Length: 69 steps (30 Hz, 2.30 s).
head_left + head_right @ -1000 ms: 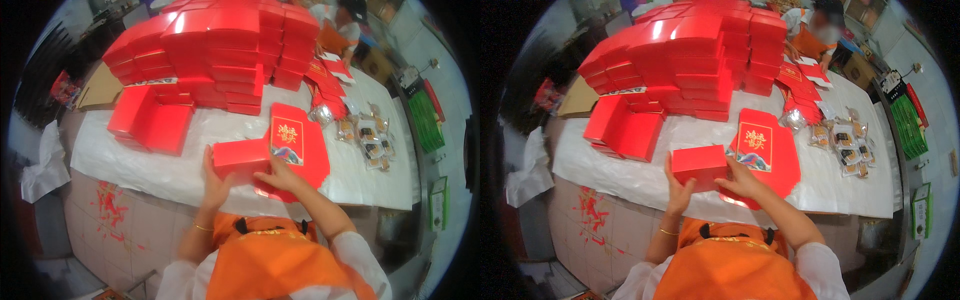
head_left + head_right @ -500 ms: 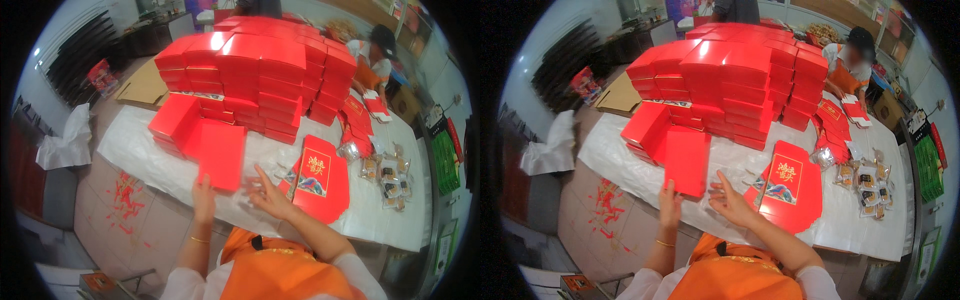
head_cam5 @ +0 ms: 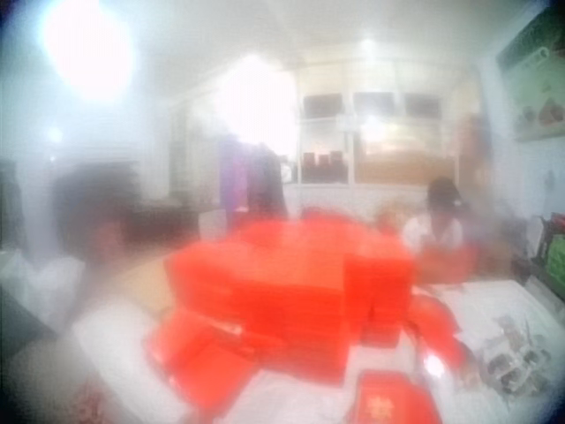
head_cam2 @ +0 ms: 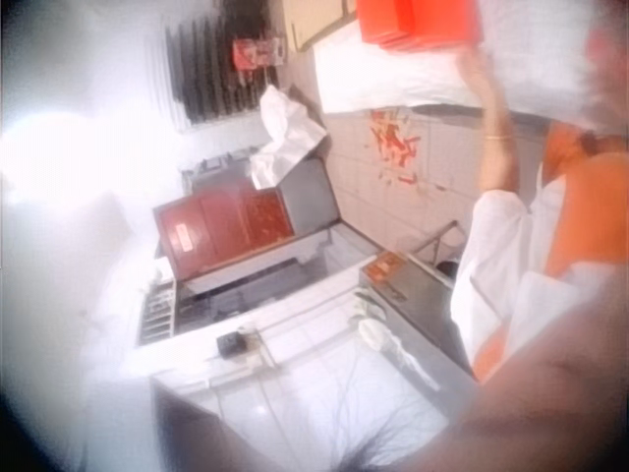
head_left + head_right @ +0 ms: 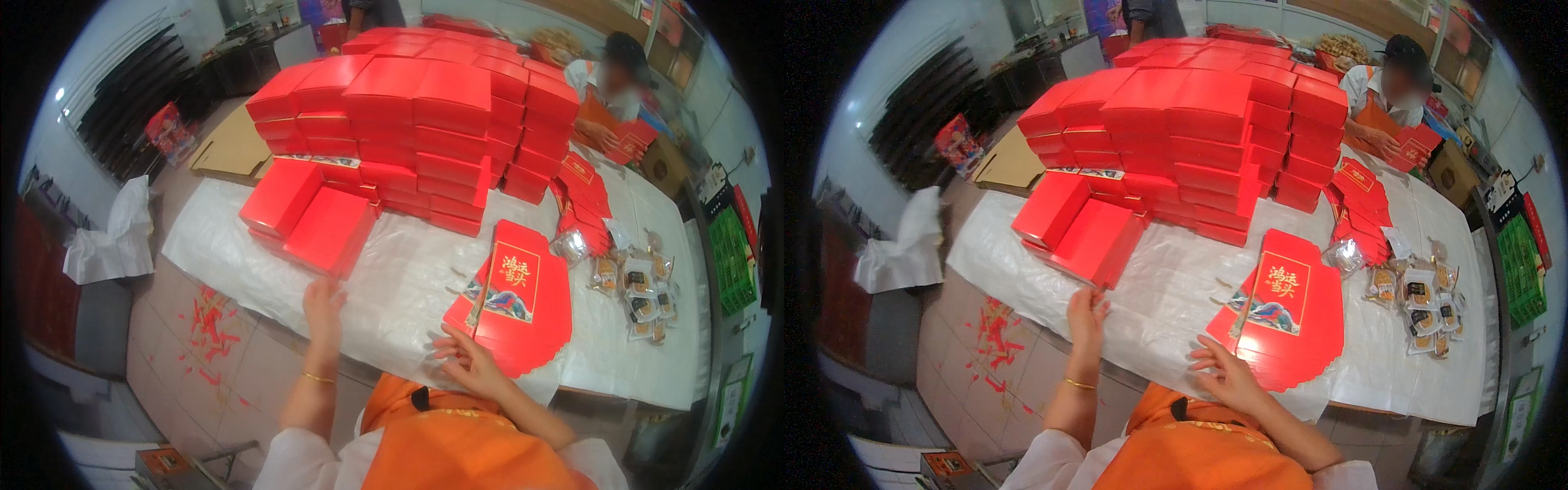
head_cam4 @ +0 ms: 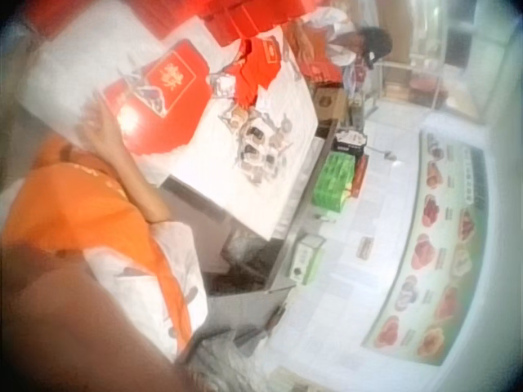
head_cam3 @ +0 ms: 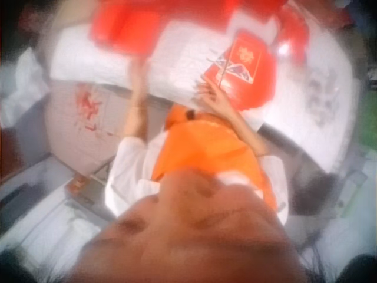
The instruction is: The person assembles red cardboard boxes by hand, folding the flaps and pressing them into place.
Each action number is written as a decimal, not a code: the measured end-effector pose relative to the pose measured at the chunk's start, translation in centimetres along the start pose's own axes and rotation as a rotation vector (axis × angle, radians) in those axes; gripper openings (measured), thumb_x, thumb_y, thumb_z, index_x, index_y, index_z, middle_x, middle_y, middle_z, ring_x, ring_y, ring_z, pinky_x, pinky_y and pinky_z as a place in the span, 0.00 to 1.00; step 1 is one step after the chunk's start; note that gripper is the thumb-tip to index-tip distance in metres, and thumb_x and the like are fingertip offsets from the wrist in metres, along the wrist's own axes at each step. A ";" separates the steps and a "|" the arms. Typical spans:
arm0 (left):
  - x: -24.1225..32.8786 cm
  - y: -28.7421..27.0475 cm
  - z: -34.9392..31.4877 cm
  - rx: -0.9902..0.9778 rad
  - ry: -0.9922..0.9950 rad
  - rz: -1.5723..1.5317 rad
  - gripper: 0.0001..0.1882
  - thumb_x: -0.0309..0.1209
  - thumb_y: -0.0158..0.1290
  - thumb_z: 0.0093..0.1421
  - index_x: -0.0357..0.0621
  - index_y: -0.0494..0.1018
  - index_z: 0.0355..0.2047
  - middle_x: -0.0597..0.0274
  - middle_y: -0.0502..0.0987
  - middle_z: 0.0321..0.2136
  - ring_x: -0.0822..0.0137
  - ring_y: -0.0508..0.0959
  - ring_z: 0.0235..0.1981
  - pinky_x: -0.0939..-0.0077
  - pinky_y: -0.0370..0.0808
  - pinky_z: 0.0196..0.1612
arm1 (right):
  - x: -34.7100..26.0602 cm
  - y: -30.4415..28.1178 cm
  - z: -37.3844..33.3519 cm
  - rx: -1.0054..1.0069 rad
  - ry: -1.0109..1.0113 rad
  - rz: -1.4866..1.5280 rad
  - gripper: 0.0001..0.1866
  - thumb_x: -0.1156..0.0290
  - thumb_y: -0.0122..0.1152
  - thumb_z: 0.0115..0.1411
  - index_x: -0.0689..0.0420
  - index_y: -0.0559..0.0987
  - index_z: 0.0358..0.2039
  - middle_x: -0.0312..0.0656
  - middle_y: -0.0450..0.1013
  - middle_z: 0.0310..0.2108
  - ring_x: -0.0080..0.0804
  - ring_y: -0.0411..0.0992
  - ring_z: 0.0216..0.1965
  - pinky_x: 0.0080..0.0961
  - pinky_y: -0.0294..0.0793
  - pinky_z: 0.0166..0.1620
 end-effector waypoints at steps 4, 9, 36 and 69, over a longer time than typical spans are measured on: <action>0.4 2.8 0.1 -0.127 0.022 -0.160 0.10 0.32 0.48 0.70 0.35 0.70 0.41 0.54 0.77 0.39 0.62 0.79 0.41 0.67 0.79 0.42 | 1.7 -0.5 -1.7 0.006 0.023 0.040 0.30 0.79 0.56 0.64 0.58 0.63 0.67 0.45 0.74 0.50 0.29 0.75 0.51 0.27 0.76 0.52; 1.1 4.4 1.4 -0.069 0.073 -0.116 0.09 0.30 0.45 0.71 0.37 0.71 0.39 0.54 0.79 0.35 0.64 0.79 0.32 0.72 0.79 0.36 | 1.5 -0.6 -3.2 0.061 -0.024 0.099 0.28 0.76 0.58 0.65 0.58 0.66 0.65 0.43 0.77 0.47 0.27 0.76 0.48 0.25 0.77 0.49; -9.7 23.7 -12.0 -0.743 0.493 0.997 0.17 0.25 0.53 0.62 0.33 0.75 0.51 0.48 0.73 0.39 0.54 0.75 0.40 0.63 0.72 0.46 | 4.5 -19.1 -7.8 1.002 -0.049 -0.680 0.15 0.75 0.60 0.57 0.63 0.80 0.46 0.51 0.73 0.39 0.51 0.73 0.42 0.41 0.74 0.46; -2.7 21.8 -15.6 -1.122 -0.132 0.695 0.22 0.19 0.43 0.65 0.37 0.69 0.60 0.62 0.76 0.50 0.73 0.74 0.49 0.78 0.71 0.52 | -5.8 -15.1 -11.3 0.526 -0.666 -0.586 0.30 0.75 0.62 0.55 0.57 0.71 0.60 0.53 0.65 0.63 0.54 0.64 0.63 0.46 0.64 0.65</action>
Point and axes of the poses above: each hand's wrist, its own z-axis towards the middle knuckle, its own y-axis out of the palm, x = y × z, the point moved 6 cm from there along z, towards the middle knuckle
